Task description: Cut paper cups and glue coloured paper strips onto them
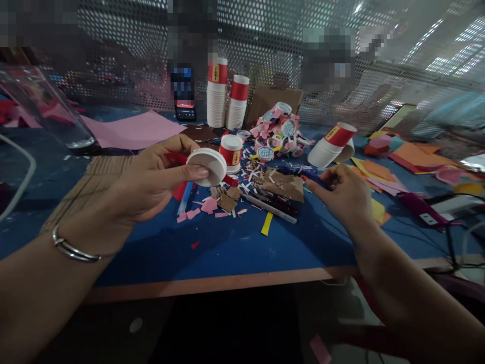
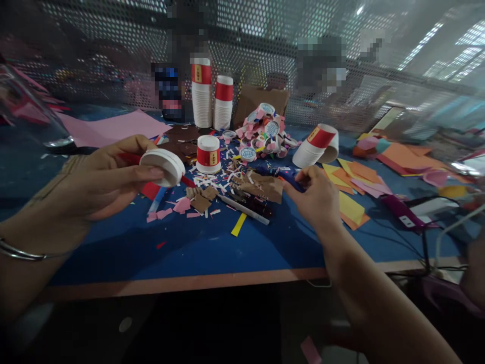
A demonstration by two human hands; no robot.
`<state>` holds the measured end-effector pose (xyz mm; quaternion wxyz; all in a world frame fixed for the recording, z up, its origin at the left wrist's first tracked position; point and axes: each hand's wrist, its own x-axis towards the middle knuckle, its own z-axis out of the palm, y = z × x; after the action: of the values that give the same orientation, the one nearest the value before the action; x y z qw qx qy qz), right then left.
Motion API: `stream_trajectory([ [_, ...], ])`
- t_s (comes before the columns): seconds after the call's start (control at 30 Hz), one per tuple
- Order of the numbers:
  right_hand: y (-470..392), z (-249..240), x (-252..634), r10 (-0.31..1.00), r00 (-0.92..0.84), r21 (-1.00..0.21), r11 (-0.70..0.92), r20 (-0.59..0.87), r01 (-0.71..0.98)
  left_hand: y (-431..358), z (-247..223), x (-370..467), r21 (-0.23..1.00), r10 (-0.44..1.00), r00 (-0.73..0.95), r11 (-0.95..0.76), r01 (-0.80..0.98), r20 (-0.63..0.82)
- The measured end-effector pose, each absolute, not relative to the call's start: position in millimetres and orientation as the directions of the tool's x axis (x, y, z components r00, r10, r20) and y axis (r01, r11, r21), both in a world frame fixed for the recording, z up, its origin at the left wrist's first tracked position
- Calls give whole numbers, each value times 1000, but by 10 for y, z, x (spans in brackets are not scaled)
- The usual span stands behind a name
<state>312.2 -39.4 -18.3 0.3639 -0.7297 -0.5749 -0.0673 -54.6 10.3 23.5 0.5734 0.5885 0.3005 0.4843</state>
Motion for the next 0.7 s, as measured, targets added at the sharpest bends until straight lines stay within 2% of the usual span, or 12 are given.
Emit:
stream_trajectory([
  [0.07,-332,-231,3178,810,323,-440,-90,489,893,110,262,-567,966,918,337,-139,-220,209],
  [0.2,-231,-318,3273,890,296,-387,-151,346,909,114,290,-599,962,928,322,-109,-249,189],
  [0.3,-243,-300,3240,894,218,-240,-130,391,962,105,298,-607,959,931,305,-123,-254,200],
  [0.37,-294,-234,3110,869,71,-97,-27,490,995,107,297,-607,958,928,305,-137,-254,213],
  [0.47,-376,-91,2729,822,-179,-57,248,541,967,127,279,-606,958,916,336,-136,-253,218],
  [0.57,-391,32,2220,770,-471,-82,553,430,829,160,259,-606,958,911,350,-131,-256,218],
  [0.7,-282,86,1645,689,-701,-82,721,186,688,208,264,-621,947,917,309,-167,-275,252],
])
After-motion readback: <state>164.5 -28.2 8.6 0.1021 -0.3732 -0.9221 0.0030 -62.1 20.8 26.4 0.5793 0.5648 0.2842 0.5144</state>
